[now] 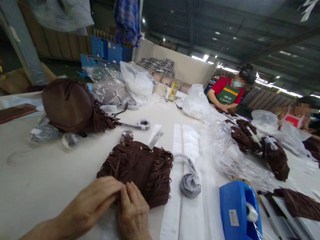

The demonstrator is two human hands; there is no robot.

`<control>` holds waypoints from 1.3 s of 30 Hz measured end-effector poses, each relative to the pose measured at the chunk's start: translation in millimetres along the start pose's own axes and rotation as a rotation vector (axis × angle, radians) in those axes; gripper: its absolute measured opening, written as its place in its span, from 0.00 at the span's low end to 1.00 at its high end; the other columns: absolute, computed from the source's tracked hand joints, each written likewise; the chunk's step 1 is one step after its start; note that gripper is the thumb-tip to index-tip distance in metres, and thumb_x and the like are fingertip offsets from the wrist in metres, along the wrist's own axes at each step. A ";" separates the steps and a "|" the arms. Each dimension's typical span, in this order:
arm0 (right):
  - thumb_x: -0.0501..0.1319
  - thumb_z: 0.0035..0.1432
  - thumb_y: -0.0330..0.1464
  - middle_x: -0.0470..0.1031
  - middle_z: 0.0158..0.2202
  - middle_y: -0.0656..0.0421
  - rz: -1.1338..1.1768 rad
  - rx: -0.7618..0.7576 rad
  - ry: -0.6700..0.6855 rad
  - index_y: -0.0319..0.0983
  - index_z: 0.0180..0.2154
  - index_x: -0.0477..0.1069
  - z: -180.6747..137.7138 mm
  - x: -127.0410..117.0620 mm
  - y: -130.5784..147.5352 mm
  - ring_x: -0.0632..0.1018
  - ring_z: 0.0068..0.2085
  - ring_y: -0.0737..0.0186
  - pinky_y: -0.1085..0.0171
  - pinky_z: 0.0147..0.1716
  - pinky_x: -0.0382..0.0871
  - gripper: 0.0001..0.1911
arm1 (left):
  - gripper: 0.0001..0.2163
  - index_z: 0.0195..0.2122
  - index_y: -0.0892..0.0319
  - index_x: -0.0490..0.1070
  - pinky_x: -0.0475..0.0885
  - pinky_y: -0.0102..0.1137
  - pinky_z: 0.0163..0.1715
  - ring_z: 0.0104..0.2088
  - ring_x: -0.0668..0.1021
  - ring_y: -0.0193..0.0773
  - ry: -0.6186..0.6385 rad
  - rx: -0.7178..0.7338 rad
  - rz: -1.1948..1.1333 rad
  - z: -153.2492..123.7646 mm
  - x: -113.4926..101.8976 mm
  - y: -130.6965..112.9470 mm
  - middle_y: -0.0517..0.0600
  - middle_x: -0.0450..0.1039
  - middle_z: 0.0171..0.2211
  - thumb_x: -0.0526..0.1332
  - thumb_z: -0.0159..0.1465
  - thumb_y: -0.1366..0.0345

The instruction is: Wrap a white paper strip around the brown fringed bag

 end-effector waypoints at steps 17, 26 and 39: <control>0.54 0.51 0.24 0.75 0.45 0.46 0.102 0.089 0.047 0.28 0.45 0.71 -3.4 2.2 -2.6 0.75 0.47 0.53 0.59 0.47 0.71 0.18 | 0.13 0.46 0.69 0.66 0.64 0.39 0.46 0.48 0.69 0.47 0.055 0.077 0.585 0.4 -0.6 22.3 0.60 0.70 0.45 0.49 0.64 0.70; 0.55 0.52 0.26 0.74 0.46 0.45 0.057 0.052 0.028 0.26 0.47 0.69 -7.2 3.5 3.9 0.72 0.49 0.51 0.59 0.49 0.70 0.20 | 0.19 0.53 0.60 0.65 0.62 0.55 0.48 0.54 0.66 0.55 0.346 -0.110 0.578 -5.5 51.1 66.5 0.58 0.64 0.55 0.44 0.64 0.64; 0.50 0.47 0.21 0.67 0.50 0.48 0.032 0.248 -0.112 0.32 0.50 0.63 -29.6 -45.0 -24.9 0.64 0.54 0.51 0.51 0.53 0.62 0.26 | 0.19 0.54 0.63 0.62 0.67 0.39 0.49 0.52 0.70 0.42 0.204 0.211 0.377 3.9 93.4 26.2 0.54 0.69 0.50 0.43 0.67 0.64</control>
Point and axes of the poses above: each hand's wrist, its own z-axis towards the middle knuckle, its own x-axis out of the palm, y = z × x, the point moved 7 cm from there along z, towards the middle knuckle
